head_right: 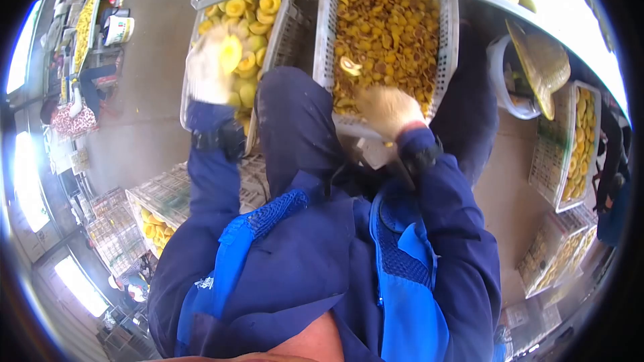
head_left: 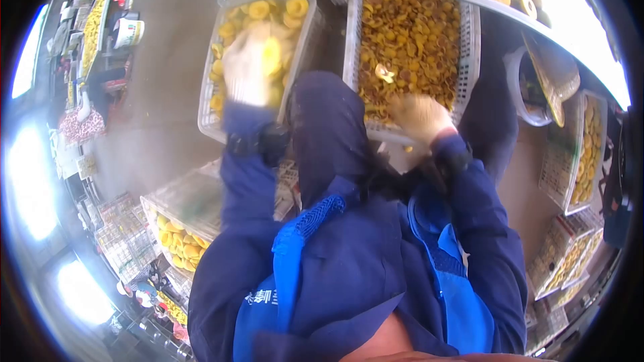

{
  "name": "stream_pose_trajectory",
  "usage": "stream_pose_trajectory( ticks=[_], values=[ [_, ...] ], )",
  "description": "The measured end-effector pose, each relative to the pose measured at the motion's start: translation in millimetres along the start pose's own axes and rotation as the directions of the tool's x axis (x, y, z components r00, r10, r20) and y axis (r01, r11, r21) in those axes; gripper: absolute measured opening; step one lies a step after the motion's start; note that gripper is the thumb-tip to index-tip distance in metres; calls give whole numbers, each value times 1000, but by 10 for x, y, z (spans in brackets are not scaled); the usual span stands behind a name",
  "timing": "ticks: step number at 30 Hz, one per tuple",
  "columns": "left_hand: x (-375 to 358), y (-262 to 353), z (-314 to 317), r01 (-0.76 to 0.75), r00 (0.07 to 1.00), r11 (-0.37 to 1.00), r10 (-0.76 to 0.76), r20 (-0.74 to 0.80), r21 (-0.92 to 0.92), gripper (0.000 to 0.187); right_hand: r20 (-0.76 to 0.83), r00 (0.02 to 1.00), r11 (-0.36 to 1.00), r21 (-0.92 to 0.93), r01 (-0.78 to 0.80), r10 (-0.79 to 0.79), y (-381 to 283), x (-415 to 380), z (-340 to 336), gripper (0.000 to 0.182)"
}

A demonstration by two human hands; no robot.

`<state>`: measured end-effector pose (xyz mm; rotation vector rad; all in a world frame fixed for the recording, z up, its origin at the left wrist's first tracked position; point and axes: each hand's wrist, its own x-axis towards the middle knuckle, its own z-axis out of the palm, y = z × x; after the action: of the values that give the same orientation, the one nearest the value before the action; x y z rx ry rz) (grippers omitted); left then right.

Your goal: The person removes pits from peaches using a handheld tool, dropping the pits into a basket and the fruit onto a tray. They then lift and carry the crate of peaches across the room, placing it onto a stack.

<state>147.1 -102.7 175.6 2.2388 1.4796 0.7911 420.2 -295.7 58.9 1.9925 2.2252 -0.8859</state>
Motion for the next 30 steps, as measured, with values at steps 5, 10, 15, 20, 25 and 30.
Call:
stream_pose_trajectory(
  ticks=[5,10,15,20,25,30],
  values=[
    [427,-572,-219,284,937,922,-325,126,264,45,-315,791,837,362,-410,524,81,-235,-244,42],
    [1716,-565,296,129,957,815,-251,144,565,61,-327,803,741,641,-198,498,57,-105,-434,44],
    [2335,-545,574,-220,756,629,-374,538,745,70,-202,847,660,721,-211,492,-88,-134,-455,40],
    [1777,-422,476,420,905,626,-344,251,-657,37,-181,899,500,865,-49,400,-379,-117,-843,35],
    [767,537,232,441,892,-287,37,450,-850,53,-460,853,421,844,332,248,-839,7,-1309,32],
    [231,1004,383,-194,980,645,156,-120,-739,25,-507,811,516,797,313,291,-1111,-8,-1447,32]
  ],
)
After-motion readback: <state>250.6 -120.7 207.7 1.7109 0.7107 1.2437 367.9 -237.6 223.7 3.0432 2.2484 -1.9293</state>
